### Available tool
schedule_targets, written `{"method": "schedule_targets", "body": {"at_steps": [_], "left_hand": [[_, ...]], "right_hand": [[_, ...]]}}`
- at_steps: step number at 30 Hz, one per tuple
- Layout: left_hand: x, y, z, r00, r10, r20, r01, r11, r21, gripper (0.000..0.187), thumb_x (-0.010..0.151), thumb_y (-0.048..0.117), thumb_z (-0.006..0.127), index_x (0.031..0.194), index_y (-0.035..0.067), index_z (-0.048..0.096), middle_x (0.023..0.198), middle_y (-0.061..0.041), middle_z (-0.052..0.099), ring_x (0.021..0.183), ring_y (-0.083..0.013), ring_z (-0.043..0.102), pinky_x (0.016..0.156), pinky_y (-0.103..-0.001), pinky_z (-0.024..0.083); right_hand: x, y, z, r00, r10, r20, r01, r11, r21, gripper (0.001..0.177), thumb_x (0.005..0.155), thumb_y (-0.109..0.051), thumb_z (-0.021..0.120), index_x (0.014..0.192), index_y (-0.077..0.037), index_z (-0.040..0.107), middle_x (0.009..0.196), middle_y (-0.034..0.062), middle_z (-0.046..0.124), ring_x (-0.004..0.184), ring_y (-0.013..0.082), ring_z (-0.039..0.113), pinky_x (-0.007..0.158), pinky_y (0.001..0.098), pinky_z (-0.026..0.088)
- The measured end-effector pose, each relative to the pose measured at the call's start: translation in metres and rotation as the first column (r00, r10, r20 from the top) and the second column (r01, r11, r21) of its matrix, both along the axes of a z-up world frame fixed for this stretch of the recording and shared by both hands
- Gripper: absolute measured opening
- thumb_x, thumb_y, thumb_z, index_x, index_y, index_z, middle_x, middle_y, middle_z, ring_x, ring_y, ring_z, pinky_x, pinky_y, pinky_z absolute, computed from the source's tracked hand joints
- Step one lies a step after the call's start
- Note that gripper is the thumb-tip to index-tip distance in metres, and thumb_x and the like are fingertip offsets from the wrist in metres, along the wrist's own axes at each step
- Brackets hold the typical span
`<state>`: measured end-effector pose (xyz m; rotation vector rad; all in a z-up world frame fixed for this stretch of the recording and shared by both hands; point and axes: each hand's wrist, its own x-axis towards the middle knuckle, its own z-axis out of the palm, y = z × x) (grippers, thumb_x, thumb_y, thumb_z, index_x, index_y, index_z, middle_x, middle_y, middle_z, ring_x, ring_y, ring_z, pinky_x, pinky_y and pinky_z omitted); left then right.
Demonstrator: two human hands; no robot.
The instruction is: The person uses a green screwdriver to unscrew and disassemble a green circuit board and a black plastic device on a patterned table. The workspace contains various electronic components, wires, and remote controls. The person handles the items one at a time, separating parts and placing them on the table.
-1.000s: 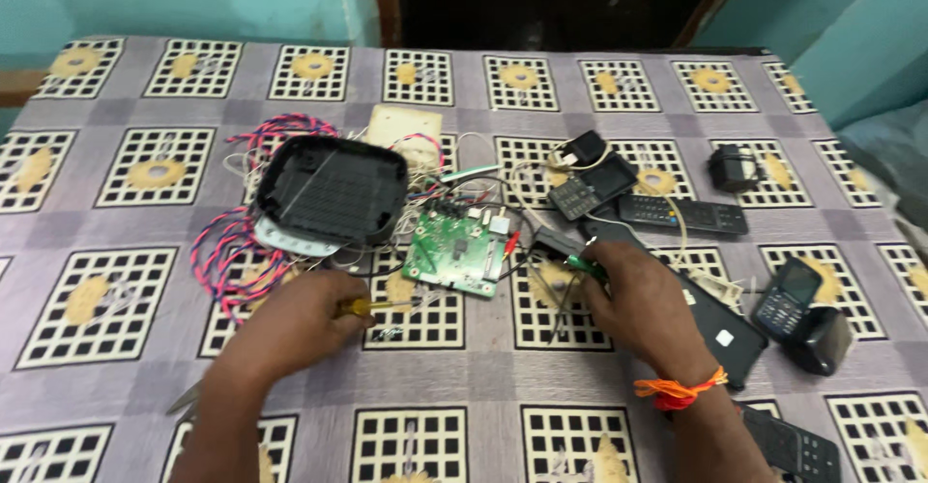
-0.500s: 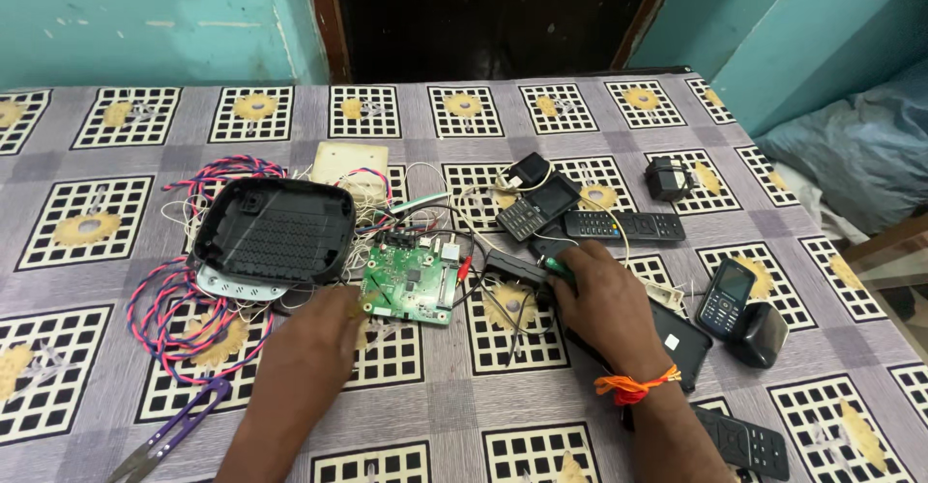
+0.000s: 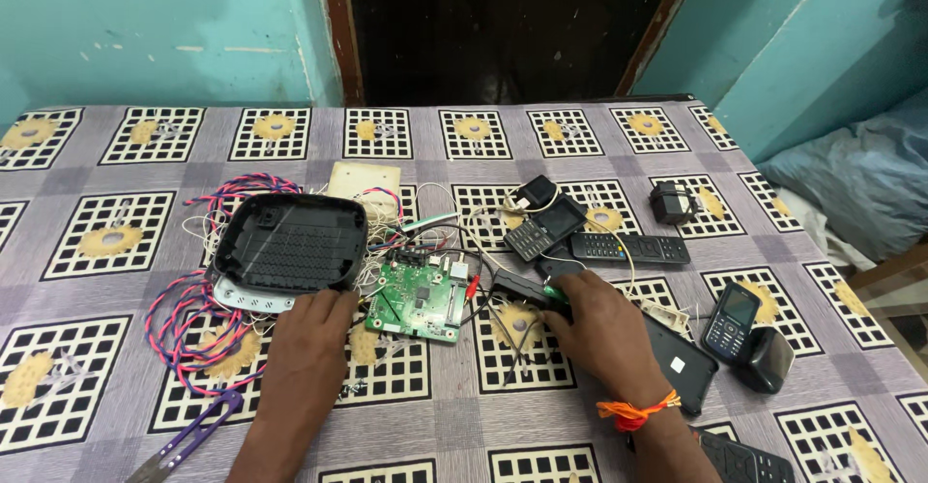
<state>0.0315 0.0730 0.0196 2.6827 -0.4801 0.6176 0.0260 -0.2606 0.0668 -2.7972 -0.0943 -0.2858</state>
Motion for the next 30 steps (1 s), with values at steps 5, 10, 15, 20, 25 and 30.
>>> {"method": "schedule_targets", "body": {"at_steps": [5, 10, 15, 20, 25, 30], "left_hand": [[0.0, -0.003, 0.002, 0.999, -0.006, 0.049, 0.008, 1.0, -0.029, 0.026, 0.083, 0.006, 0.067, 0.109, 0.005, 0.067, 0.101, -0.008, 0.066, 0.097, -0.0279, 0.061, 0.082, -0.043, 0.047], [-0.003, -0.008, 0.005, 0.99, -0.068, 0.124, 0.079, 0.993, -0.086, 0.026, 0.08, 0.007, 0.072, 0.106, 0.004, 0.07, 0.103, -0.008, 0.068, 0.098, -0.0268, 0.062, 0.084, -0.042, 0.047], [-0.01, -0.016, 0.01, 0.973, -0.184, 0.138, 0.209, 0.957, -0.201, 0.025, 0.081, 0.005, 0.074, 0.106, 0.004, 0.07, 0.102, -0.008, 0.068, 0.097, -0.0262, 0.063, 0.082, -0.042, 0.048], [-0.026, -0.034, 0.013, 0.943, -0.308, 0.123, 0.332, 0.861, -0.386, 0.038, 0.084, 0.012, 0.077, 0.12, 0.004, 0.067, 0.116, -0.013, 0.067, 0.112, -0.031, 0.062, 0.096, -0.042, 0.051], [-0.039, -0.053, 0.015, 0.865, -0.485, -0.129, 0.355, 0.773, -0.526, 0.071, 0.085, 0.024, 0.083, 0.143, 0.004, 0.048, 0.145, -0.021, 0.053, 0.136, -0.0389, 0.052, 0.111, -0.046, 0.042], [-0.048, -0.062, 0.016, 0.822, -0.554, -0.134, 0.42, 0.748, -0.514, 0.083, 0.086, 0.024, 0.081, 0.153, 0.006, 0.036, 0.156, -0.021, 0.041, 0.139, -0.0404, 0.049, 0.11, -0.045, 0.046]], "right_hand": [[0.0, -0.004, -0.005, 1.0, 0.029, -0.007, -0.029, 1.0, 0.011, 0.049, 0.07, -0.024, 0.083, 0.114, -0.009, 0.068, 0.105, 0.0101, 0.069, 0.091, 0.0337, 0.07, 0.076, 0.0439, 0.056], [0.0, -0.004, 0.0, 0.998, 0.058, -0.035, -0.057, 0.998, 0.025, 0.053, 0.067, -0.022, 0.084, 0.114, -0.006, 0.067, 0.106, 0.0116, 0.069, 0.09, 0.0322, 0.07, 0.078, 0.0429, 0.056], [-0.002, 0.001, 0.012, 0.998, 0.059, -0.006, -0.057, 0.984, 0.167, 0.051, 0.071, -0.021, 0.084, 0.115, -0.004, 0.067, 0.102, 0.0126, 0.07, 0.089, 0.0315, 0.07, 0.077, 0.0421, 0.056], [-0.009, 0.005, 0.023, 0.977, 0.207, -0.05, -0.168, 0.891, 0.421, 0.045, 0.073, -0.013, 0.078, 0.116, -0.004, 0.068, 0.104, 0.0091, 0.071, 0.09, 0.023, 0.071, 0.079, 0.0361, 0.057], [-0.011, 0.016, 0.016, 0.884, 0.466, 0.04, -0.426, 0.766, 0.481, 0.041, 0.077, -0.009, 0.076, 0.117, -0.006, 0.071, 0.11, 0.0089, 0.069, 0.101, 0.0228, 0.071, 0.085, 0.0349, 0.058], [-0.014, 0.026, 0.01, 0.769, 0.618, 0.162, -0.627, 0.679, 0.381, 0.046, 0.076, -0.006, 0.077, 0.122, -0.005, 0.07, 0.118, 0.0123, 0.068, 0.109, 0.0305, 0.067, 0.09, 0.0401, 0.054]]}}
